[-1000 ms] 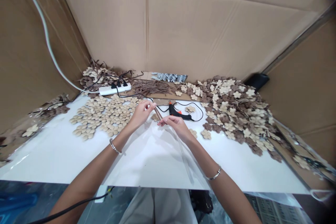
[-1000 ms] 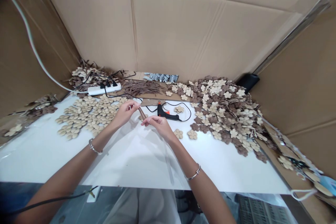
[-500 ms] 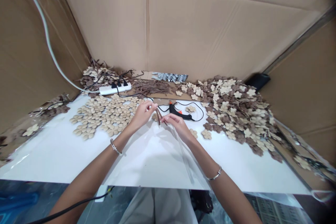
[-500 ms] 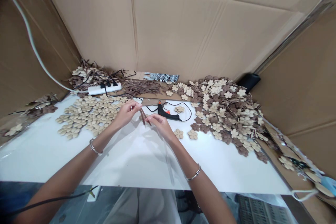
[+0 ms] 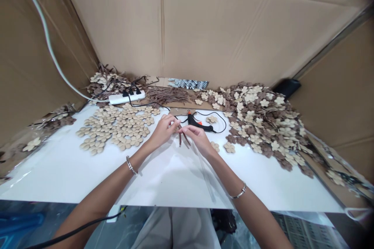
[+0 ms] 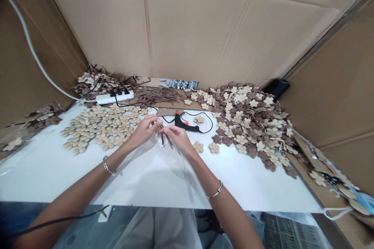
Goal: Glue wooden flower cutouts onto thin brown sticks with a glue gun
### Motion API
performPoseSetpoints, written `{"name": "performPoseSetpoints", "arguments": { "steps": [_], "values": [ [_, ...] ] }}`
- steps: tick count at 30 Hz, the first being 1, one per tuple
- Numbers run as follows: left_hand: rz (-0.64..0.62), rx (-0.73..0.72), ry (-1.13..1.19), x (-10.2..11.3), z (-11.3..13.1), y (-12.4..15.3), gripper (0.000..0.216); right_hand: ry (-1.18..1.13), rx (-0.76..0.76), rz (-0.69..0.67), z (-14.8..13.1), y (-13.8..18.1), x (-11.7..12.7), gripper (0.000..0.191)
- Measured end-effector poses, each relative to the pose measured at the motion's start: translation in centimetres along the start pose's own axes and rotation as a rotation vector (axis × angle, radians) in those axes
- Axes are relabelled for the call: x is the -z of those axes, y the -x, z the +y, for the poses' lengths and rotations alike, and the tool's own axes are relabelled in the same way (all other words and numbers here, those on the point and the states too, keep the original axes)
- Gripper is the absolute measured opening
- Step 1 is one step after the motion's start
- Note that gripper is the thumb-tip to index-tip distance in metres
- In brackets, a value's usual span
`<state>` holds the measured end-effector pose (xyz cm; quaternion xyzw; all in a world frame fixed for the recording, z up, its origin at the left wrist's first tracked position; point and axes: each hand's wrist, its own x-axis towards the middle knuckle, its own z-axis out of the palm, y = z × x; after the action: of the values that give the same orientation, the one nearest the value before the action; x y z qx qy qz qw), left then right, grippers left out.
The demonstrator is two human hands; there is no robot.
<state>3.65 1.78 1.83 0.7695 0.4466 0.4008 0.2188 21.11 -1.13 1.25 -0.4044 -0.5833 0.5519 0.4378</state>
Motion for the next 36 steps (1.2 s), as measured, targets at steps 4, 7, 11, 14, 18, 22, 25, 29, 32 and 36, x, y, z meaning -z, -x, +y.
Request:
{"name": "performPoseSetpoints", "arguments": {
  "steps": [4,7,11,14,18,22,25,29,32,36],
  "values": [
    [0.022,0.013,-0.009,0.3,-0.1,-0.2,0.033,-0.034,-0.061,-0.007,0.0,0.1,-0.2,0.032],
    [0.051,0.028,-0.018,0.8,-0.6,-0.5,0.034,-0.024,-0.055,-0.008,0.1,0.0,-0.2,0.031],
    [0.098,0.050,-0.011,1.4,-1.4,-0.8,0.031,-0.008,-0.020,-0.042,0.2,0.0,-0.1,0.029],
    [0.126,0.067,-0.001,1.7,-1.8,-1.0,0.030,0.011,0.012,-0.052,0.2,0.0,0.0,0.026],
    [0.154,0.091,-0.009,2.0,-2.0,-1.1,0.029,0.006,0.014,-0.054,0.3,0.0,0.1,0.025],
    [0.174,0.084,-0.003,2.0,-2.3,-1.2,0.028,0.002,0.020,-0.059,0.4,0.0,0.1,0.025],
    [0.175,0.089,-0.006,2.0,-2.4,-1.2,0.030,-0.009,0.022,-0.062,0.3,0.0,0.2,0.025],
    [0.163,0.066,-0.035,1.9,-2.3,-1.2,0.032,-0.048,0.054,-0.017,0.2,-0.1,0.1,0.023],
    [0.135,0.049,-0.053,1.7,-2.1,-1.1,0.032,-0.057,0.065,0.041,0.1,-0.2,0.0,0.020],
    [0.092,0.014,-0.080,1.1,-1.5,-0.8,0.034,-0.041,0.068,0.068,0.1,-0.3,0.0,0.022]
  ]
}}
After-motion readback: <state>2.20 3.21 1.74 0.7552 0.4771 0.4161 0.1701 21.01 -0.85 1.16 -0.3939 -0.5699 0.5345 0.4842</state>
